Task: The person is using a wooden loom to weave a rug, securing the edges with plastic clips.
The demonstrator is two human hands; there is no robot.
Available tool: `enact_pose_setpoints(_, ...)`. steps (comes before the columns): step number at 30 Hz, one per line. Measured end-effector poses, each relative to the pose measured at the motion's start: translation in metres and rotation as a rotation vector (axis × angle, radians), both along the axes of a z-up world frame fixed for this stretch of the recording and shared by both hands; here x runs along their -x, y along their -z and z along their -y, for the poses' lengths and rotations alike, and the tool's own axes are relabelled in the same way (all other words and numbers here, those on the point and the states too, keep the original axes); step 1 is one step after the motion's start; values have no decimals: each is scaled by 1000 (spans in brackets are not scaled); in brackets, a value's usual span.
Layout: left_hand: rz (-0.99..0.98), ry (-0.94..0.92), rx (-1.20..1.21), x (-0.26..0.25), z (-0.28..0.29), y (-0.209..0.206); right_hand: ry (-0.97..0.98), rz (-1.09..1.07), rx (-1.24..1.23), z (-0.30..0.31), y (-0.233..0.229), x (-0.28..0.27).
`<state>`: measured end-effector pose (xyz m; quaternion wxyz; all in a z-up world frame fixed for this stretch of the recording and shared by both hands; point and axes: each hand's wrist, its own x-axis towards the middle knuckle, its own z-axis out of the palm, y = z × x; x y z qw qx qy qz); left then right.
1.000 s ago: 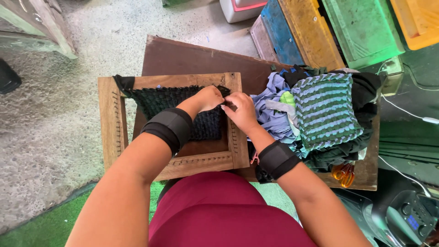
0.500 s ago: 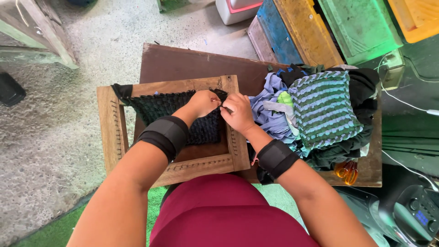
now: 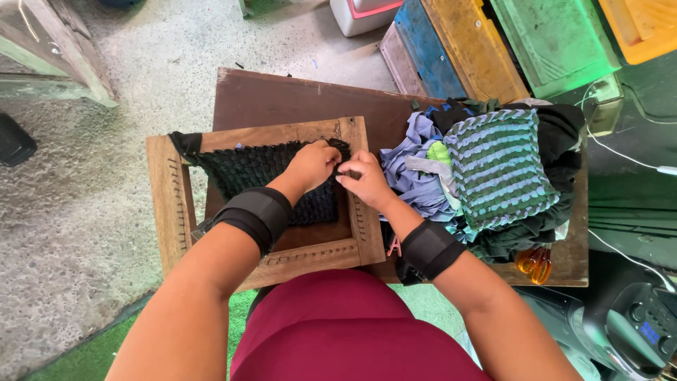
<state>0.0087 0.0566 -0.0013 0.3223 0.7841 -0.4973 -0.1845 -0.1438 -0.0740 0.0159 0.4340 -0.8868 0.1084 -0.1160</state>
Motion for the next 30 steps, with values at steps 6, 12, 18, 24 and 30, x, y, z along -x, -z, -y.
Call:
enact_pose_setpoints(6,120,61,-38,5,5,-15,37,-46,168,-11,-9,16)
enact_pose_setpoints(12,243,99,-350,12,27,-24,24,-101,123,-7,-9,13)
enact_pose_setpoints(18,92,47,-552,2,52,-10,-11,-119,77,1,-2,11)
enact_pose_setpoints(24,-11,-53,-488,8,56,-25,18,-157,-46,2,3,12)
enact_pose_setpoints(30,-104,-46,-403,3,53,-8,0,-66,37,1,-1,12)
